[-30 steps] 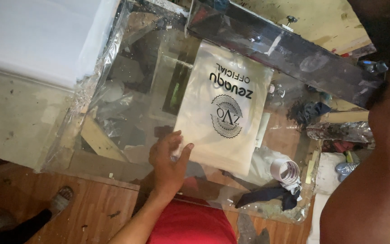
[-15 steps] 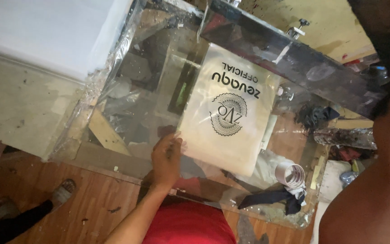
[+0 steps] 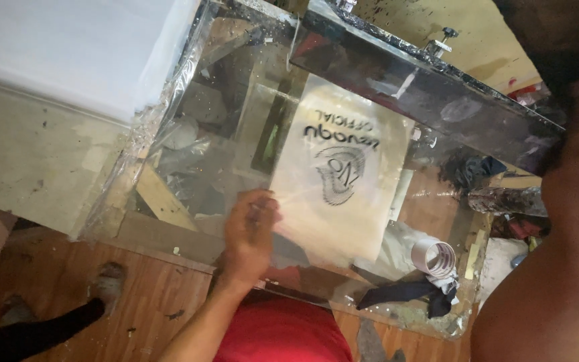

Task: The person performs screen printing on plastic bags by placing a bag under a screen, using a squeegee to spread ink, and lifting the screen to reveal the printed logo.

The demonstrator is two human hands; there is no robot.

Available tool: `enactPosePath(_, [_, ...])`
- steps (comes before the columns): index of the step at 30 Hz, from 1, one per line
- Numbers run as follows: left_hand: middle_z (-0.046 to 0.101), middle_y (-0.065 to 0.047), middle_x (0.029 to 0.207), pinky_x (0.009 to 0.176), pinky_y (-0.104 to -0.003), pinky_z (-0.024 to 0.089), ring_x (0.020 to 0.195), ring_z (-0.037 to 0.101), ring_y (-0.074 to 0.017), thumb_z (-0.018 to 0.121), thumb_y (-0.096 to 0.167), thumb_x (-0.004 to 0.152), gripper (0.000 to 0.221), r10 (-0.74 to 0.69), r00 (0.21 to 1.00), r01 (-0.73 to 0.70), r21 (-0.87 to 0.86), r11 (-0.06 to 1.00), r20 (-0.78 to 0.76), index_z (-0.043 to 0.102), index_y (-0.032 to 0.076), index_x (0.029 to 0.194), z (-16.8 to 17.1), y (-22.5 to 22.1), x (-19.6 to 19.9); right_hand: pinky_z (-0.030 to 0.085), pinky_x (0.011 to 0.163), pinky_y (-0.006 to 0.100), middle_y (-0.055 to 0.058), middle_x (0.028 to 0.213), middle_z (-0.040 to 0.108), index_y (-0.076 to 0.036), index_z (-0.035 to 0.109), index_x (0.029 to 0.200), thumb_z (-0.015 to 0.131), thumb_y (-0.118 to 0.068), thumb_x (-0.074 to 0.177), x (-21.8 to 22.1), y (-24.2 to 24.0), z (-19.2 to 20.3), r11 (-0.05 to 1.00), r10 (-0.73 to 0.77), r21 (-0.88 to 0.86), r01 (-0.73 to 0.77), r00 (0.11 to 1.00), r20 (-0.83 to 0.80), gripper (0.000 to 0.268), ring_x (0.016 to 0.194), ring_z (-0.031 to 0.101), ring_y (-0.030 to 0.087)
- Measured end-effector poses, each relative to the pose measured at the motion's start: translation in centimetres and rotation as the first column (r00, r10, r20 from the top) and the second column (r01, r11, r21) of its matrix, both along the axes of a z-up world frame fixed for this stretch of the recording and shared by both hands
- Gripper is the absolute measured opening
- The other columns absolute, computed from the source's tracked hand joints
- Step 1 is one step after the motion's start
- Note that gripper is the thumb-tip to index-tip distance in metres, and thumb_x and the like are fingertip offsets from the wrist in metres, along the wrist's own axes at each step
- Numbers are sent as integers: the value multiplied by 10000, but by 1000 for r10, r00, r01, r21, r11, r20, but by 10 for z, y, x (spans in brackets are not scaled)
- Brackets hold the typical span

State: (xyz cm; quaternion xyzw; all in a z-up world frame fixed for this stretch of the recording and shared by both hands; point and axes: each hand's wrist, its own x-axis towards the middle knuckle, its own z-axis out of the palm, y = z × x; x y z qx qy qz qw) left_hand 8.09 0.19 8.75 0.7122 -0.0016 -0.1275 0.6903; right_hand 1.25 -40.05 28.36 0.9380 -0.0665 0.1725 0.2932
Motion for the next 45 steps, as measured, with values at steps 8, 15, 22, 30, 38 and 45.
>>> enactPosePath(8, [667, -143, 1261, 1077, -388, 467, 1179, 623, -293, 669, -36, 1044, 236, 213, 878, -363, 307, 880, 429, 650, -8, 1277, 3, 154, 46, 608, 1084, 381, 260, 1407, 814, 37, 686, 1677, 654, 5, 1197, -10, 16, -1, 999, 30, -43, -29, 999, 19, 483, 1174, 802, 381])
enactPosePath(15, [673, -187, 1232, 814, -305, 581, 983, 681, -215, 585, -49, 1187, 240, 589, 730, -667, 175, 724, 347, 587, 6, 1421, -121, 310, 41, 540, 828, 433, 287, 1194, 811, 26, 670, 1674, 625, -68, 1194, -9, 21, -2, 990, -80, 118, 80, 997, -2, 491, 976, 761, 412])
enactPosePath(22, [276, -347, 1771, 1387, -486, 453, 1675, 407, -479, 667, -95, 1201, 830, 85, 852, -474, 691, 547, 517, -16, -23, 1666, 0, 156, -12, 368, 1268, 599, 372, 1562, 477, 48, 368, 1538, 584, 230, 1277, 26, 70, 13, 574, 130, 696, -431, 887, 442, 385, 1470, 492, 564])
enactPosePath(30, [296, -166, 1708, 1208, -711, 251, 1576, 267, -441, 578, 563, 1014, 677, -712, 487, 123, 768, 629, 506, 448, 233, 1590, -72, -11, -25, 342, 1318, 536, 373, 1581, 461, 66, 356, 1546, 579, 235, 1267, 31, 74, 23, 570, 120, 696, -438, 881, 457, 395, 1497, 484, 525])
enactPosePath(38, [469, -189, 1606, 1178, -714, 298, 1509, 398, -438, 769, 447, 899, 603, -740, 398, 78, 784, 616, 542, 625, 240, 1446, -74, -31, -8, 452, 1262, 540, 331, 1473, 579, 92, 439, 1500, 609, 264, 1291, 34, 86, 30, 580, 138, 695, -425, 892, 430, 319, 1394, 603, 472])
enactPosePath(45, [394, -202, 1646, 1219, -717, 224, 1539, 330, -450, 680, 394, 981, 548, -781, 374, 159, 795, 585, 500, 557, 238, 1492, -80, -29, -11, 497, 1199, 508, 324, 1423, 618, 78, 455, 1504, 646, 263, 1298, 30, 84, 29, 574, 124, 696, -431, 886, 447, 336, 1338, 643, 450])
